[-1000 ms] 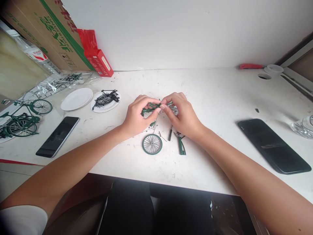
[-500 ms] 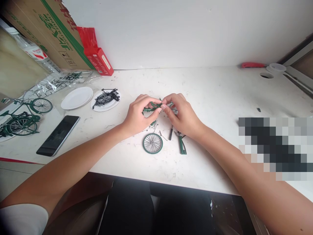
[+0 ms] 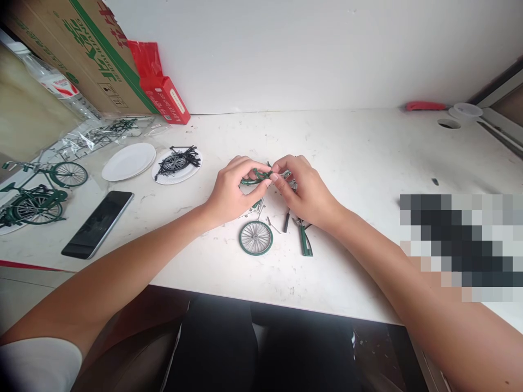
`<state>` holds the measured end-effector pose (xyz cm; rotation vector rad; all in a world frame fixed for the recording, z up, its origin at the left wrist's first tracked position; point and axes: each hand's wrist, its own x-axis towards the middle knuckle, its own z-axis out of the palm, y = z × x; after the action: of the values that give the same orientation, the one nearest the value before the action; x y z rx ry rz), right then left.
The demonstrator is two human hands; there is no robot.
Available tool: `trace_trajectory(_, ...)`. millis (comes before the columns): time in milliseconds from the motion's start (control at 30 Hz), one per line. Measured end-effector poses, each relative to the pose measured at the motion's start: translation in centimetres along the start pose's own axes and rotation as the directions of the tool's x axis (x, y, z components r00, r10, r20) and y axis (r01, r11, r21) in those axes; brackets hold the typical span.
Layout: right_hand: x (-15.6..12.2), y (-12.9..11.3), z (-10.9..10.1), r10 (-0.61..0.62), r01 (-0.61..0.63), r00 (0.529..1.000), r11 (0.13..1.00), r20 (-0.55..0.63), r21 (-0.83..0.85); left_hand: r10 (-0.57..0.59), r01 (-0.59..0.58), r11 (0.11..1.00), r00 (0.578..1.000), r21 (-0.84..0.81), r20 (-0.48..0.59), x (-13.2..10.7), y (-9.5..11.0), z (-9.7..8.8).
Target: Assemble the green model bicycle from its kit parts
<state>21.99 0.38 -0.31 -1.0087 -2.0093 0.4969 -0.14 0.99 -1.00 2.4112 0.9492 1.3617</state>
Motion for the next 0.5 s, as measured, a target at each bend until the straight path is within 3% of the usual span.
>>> trace_trajectory(500, -0.03, -0.22, -0.12, 0.048, -0.048, 0.997, 0.999, 0.057, 0.001, -0.026, 0.027, 0.999, 1.000, -0.025, 0.014, -0.12, -0.08, 0.03)
